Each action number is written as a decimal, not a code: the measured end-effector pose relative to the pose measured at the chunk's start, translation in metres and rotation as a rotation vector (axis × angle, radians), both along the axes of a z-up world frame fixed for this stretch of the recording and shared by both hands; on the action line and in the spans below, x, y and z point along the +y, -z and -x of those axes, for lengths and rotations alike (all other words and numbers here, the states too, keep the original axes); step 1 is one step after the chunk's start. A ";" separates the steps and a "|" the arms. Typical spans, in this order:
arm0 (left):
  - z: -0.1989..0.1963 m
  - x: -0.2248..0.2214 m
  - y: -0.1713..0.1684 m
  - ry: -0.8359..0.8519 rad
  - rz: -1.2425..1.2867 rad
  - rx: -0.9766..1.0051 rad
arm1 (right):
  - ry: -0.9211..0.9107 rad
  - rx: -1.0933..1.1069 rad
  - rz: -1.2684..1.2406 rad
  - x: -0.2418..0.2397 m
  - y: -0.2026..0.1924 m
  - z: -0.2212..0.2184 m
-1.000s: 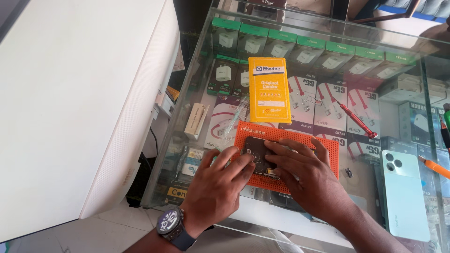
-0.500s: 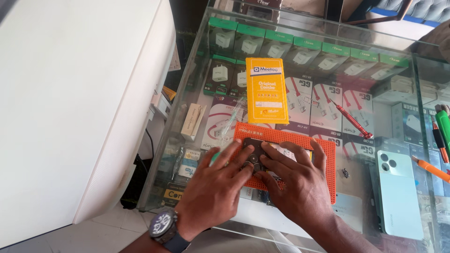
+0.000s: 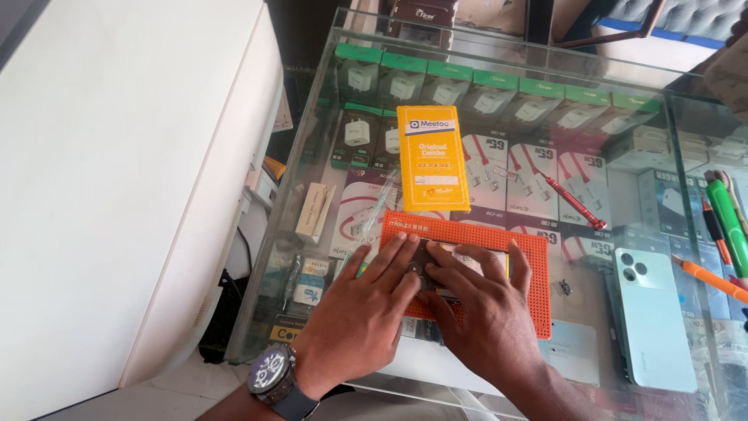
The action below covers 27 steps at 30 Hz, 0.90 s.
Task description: The person assembles components of a mobile phone by hand and with a tool. The person places a camera module and internal covers onto the phone body, then uses a screwdriver to secure screws into the internal frame.
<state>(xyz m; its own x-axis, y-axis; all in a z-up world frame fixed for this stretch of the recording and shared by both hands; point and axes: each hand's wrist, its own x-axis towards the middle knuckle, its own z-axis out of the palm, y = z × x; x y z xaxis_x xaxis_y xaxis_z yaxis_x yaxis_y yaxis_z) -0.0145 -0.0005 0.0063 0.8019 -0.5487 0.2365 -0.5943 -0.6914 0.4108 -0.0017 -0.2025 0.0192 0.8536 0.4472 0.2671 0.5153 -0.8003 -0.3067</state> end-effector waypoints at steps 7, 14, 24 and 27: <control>0.003 -0.005 0.009 -0.015 -0.096 -0.088 | 0.047 -0.056 -0.095 -0.059 -0.006 -0.008; -0.002 -0.012 0.010 0.030 -0.055 0.029 | 0.467 0.053 -0.109 -0.150 -0.015 -0.046; 0.001 -0.006 0.017 0.043 -0.032 0.002 | 0.528 0.178 0.131 -0.178 0.005 -0.097; 0.003 -0.010 0.022 0.015 -0.071 -0.104 | 0.495 0.158 0.203 -0.169 0.007 -0.103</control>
